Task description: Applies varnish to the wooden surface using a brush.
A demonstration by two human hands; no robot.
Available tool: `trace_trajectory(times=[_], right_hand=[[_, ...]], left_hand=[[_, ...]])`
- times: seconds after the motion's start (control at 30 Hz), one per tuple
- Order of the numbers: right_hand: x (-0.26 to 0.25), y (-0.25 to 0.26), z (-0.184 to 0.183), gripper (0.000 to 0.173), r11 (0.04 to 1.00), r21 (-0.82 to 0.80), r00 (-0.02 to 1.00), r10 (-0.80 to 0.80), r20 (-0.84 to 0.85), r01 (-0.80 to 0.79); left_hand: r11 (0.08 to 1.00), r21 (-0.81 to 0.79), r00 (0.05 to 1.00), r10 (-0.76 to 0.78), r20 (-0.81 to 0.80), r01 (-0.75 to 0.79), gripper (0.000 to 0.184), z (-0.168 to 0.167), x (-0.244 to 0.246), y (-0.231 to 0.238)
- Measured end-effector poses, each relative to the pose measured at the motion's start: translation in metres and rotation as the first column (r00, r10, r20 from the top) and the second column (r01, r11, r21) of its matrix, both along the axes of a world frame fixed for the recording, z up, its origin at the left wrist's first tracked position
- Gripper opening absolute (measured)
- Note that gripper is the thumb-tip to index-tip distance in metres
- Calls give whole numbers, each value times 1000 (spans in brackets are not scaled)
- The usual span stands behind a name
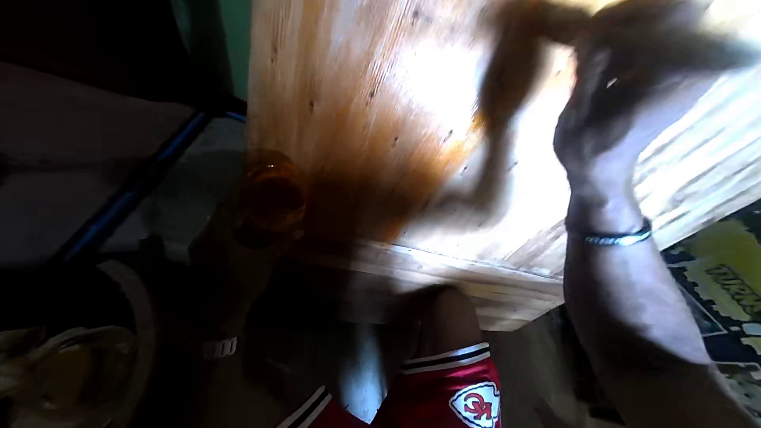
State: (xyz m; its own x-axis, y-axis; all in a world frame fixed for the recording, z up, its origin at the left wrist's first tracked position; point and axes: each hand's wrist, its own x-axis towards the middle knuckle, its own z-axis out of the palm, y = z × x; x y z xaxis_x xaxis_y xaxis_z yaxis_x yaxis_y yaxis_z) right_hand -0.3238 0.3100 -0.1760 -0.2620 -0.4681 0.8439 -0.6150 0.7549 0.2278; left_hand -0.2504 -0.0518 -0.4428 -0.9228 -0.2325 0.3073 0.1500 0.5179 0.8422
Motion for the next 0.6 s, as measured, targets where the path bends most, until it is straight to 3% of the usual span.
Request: trace_trajectory(times=[0.07,0.13,0.23,0.3,0.37,0.4,0.47,0.6], right_hand=[[-7,9,28,16,997,-64,994,-46,-96,40],[20,10,8,21,976,-20,976,-216,-21,216],[90,13,-117,25,926,81,882,-377,282,369],[132,15,-200,27,963,129,821,-268,504,235],[150,18,-240,29,974,208,775,-198,600,88],[148,18,-238,28,983,170,761,-160,629,67],[129,23,-197,22,993,29,772,-111,626,119],[56,59,-47,22,983,18,939,-178,294,181]], left_hand=[[1000,-1,1000,0,-27,0,86,-6,-3,-1],[999,34,1000,-15,3,15,88,-12,-6,-2],[999,18,998,-45,38,45,96,-20,-10,-3],[998,28,998,-55,-15,55,93,-24,-11,-4],[998,39,996,-49,-69,52,93,-23,-10,-1],[998,43,995,-51,-84,55,92,-24,-11,-2],[997,30,996,-63,-62,64,94,-24,-9,-2],[997,35,994,-66,-87,69,94,-15,-5,1]])
